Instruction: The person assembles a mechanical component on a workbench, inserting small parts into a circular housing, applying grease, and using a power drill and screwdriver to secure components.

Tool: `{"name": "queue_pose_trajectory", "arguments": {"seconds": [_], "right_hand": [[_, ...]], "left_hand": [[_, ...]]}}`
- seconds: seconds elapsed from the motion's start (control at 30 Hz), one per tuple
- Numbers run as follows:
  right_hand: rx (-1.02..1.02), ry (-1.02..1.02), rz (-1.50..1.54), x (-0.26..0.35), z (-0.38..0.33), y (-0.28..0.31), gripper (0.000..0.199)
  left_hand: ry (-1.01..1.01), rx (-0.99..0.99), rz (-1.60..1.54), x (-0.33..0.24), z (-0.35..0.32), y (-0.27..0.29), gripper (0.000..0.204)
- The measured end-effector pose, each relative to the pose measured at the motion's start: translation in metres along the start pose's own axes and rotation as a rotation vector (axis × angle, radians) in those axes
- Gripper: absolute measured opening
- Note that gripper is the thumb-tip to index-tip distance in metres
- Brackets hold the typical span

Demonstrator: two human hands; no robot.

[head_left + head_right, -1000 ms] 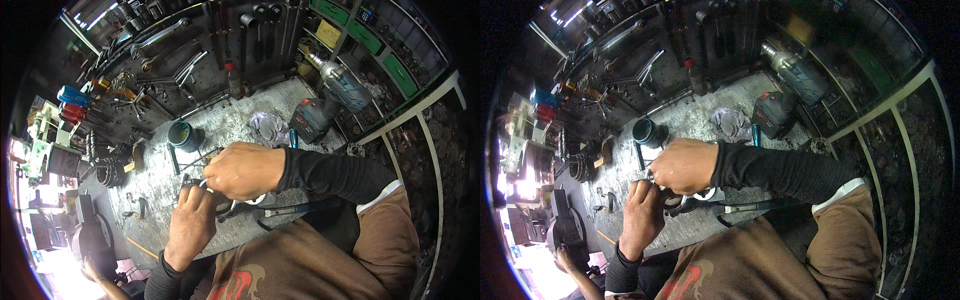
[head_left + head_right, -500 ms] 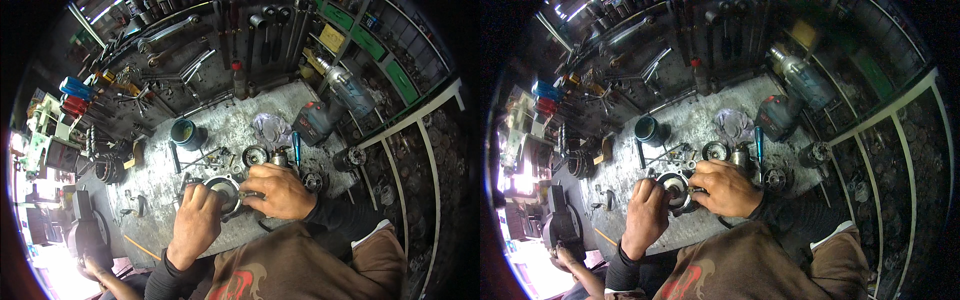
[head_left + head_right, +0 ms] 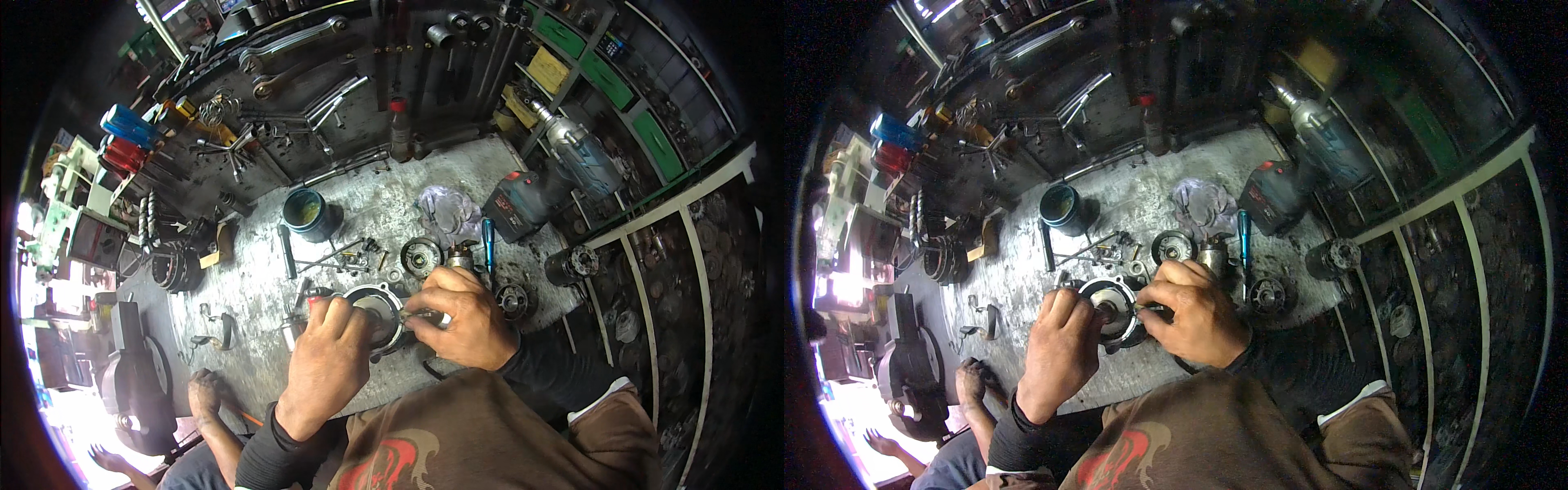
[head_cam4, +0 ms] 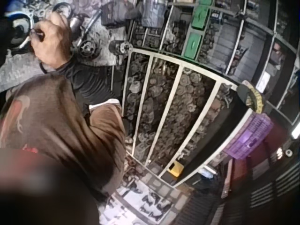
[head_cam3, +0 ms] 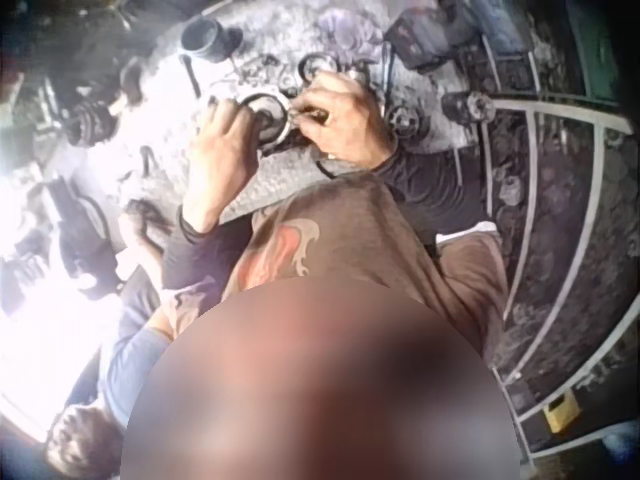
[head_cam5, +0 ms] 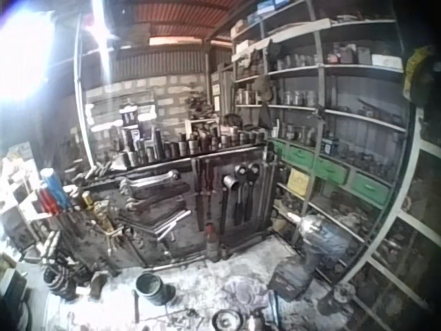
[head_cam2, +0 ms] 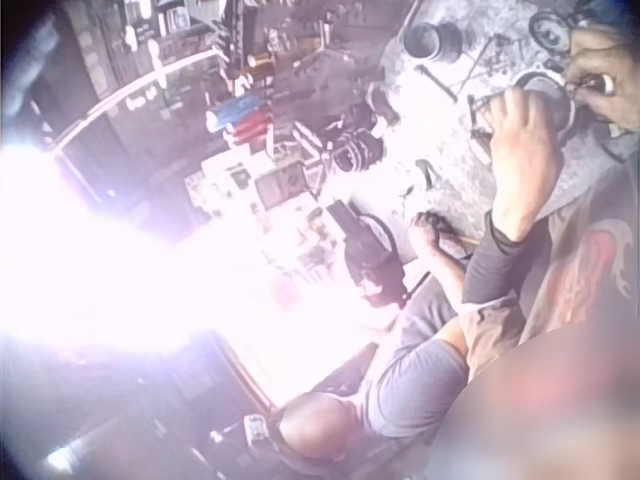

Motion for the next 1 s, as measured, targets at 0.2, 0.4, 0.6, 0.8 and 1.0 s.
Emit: {"name": "queue_pose_trajectory", "arguments": {"seconds": [0.2, 0.4, 0.6, 0.8, 1.0], "right_hand": [[0.048, -0.008, -0.072, -0.002, 0.004, -0.002, 0.016], [-0.001, -0.110, -0.043, -0.012, 0.004, -0.003, 0.014], [0.151, -0.275, 0.248, -0.041, 0.004, -0.023, 0.017], [0.194, -0.422, 0.407, -0.055, 0.001, -0.032, 0.022], [0.168, -0.408, 0.453, -0.059, -0.006, -0.014, 0.044]], "left_hand": [[0.013, 0.003, -0.003, 0.000, 0.000, 0.000, 0.012], [-0.015, 0.040, 0.033, 0.000, -0.002, 0.000, 0.027], [-0.002, 0.041, 0.019, 0.002, -0.002, -0.002, 0.024], [-0.010, 0.022, -0.030, 0.001, 0.001, 0.001, 0.016], [-0.016, 0.034, 0.017, 0.004, -0.001, -0.002, 0.024]]}}
Point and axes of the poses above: each hand's wrist, its own z-axis towards the middle knuckle, its own y-axis out of the back of the hand, x = y × z, the point moved 9 cm from there along z, towards the middle knuckle, and after that the axes turned 2 degrees about x, right-handed, at the moved point
